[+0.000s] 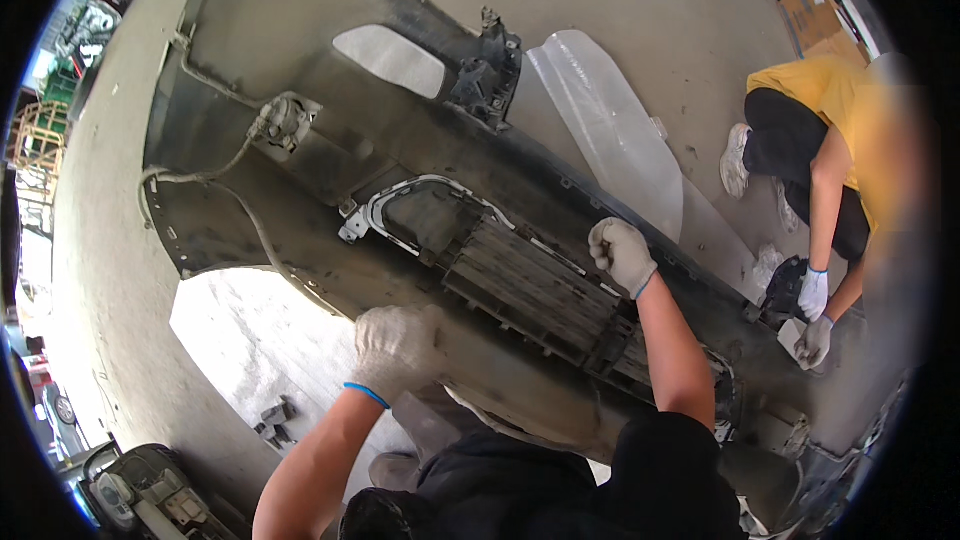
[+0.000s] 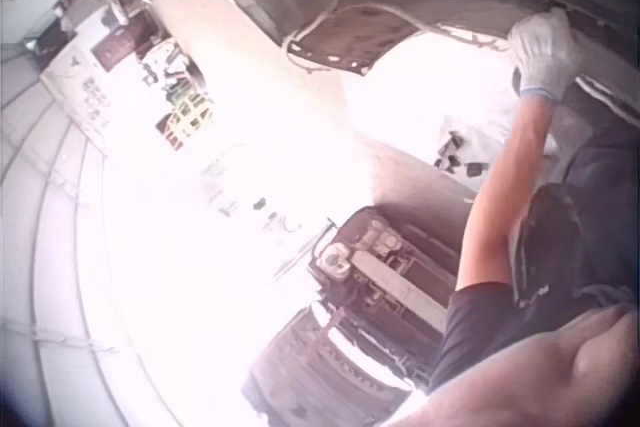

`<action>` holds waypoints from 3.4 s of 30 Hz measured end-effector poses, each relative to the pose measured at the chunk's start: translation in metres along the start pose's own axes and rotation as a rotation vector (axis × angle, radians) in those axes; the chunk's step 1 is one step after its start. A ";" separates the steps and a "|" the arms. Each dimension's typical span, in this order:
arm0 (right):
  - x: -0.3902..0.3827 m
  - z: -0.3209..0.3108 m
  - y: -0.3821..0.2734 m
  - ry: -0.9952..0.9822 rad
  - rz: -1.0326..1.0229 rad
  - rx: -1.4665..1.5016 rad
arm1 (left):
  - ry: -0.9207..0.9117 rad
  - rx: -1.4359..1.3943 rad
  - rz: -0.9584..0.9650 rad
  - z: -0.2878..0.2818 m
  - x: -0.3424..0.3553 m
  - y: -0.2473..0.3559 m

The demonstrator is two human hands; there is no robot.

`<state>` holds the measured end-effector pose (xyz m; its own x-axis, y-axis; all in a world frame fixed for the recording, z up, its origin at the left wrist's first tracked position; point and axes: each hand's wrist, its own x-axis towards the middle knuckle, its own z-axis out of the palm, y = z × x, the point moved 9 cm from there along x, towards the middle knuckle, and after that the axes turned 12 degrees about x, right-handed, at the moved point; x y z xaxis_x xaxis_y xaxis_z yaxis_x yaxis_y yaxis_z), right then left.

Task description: The person installs a chrome trim piece onto the rear side of a detached car bumper. They repeatedly align and press the trim into place while a coworker holds the bumper steady. The person also briefly walks away and returns to continue the installation.

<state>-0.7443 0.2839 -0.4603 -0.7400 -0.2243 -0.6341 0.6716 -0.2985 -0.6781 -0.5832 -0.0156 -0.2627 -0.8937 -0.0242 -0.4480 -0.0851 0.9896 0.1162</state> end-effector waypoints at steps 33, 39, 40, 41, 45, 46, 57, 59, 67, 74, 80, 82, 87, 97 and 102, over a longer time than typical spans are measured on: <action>-0.050 -0.104 0.001 0.272 -0.577 -1.074 | 0.460 0.139 0.107 -0.007 -0.024 0.012; -0.061 -0.085 -0.014 0.344 -0.624 -1.381 | 1.012 0.227 -0.051 -0.033 -0.090 0.010; -0.063 -0.080 -0.014 0.365 -0.625 -1.431 | 1.047 0.176 -0.139 -0.021 -0.108 -0.007; -0.065 -0.076 -0.015 0.390 -0.626 -1.482 | 1.082 0.121 -0.226 -0.004 -0.129 -0.026; -0.062 -0.070 -0.015 0.322 -0.633 -1.587 | 1.032 -0.152 -0.618 0.124 -0.224 -0.118; -0.061 -0.074 -0.016 0.298 -0.624 -1.610 | 0.865 -0.327 -0.748 0.176 -0.249 -0.141; -0.189 -0.061 -0.021 -0.009 -0.482 -1.205 | -0.171 -0.934 -1.501 0.735 -0.599 -0.126; -0.271 -0.045 -0.032 -0.010 -0.688 -1.336 | -0.388 -1.160 -1.391 0.773 -0.586 -0.071; -0.450 -0.061 0.008 0.075 -0.956 -1.604 | -0.389 -1.186 -0.766 0.811 -0.519 0.025; -0.605 -0.177 0.006 0.432 -1.031 -1.475 | -0.472 -1.388 -0.824 0.807 -0.520 0.041; -0.738 -0.330 0.093 0.834 -0.867 -0.927 | -0.513 -1.316 -0.787 0.811 -0.519 0.012; -0.775 -0.442 0.177 0.918 -0.807 -0.631 | -0.593 -1.322 -0.750 0.826 -0.509 0.026; -0.780 -0.570 0.429 0.944 -0.113 -0.702 | -0.706 -1.255 -0.671 0.866 -0.497 0.004; -0.678 -0.567 0.667 0.609 0.442 -0.898 | -0.250 -0.621 -0.504 0.631 -0.352 0.018; -0.680 -0.570 0.629 0.753 0.490 -0.871 | 0.579 -0.269 0.053 0.266 -0.274 0.201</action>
<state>0.2030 0.7772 -0.6672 -0.3937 0.5335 -0.7486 0.8840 0.4431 -0.1491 -0.2378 0.2279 -0.3526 -0.9865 -0.1236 0.1075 -0.0746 0.9232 0.3770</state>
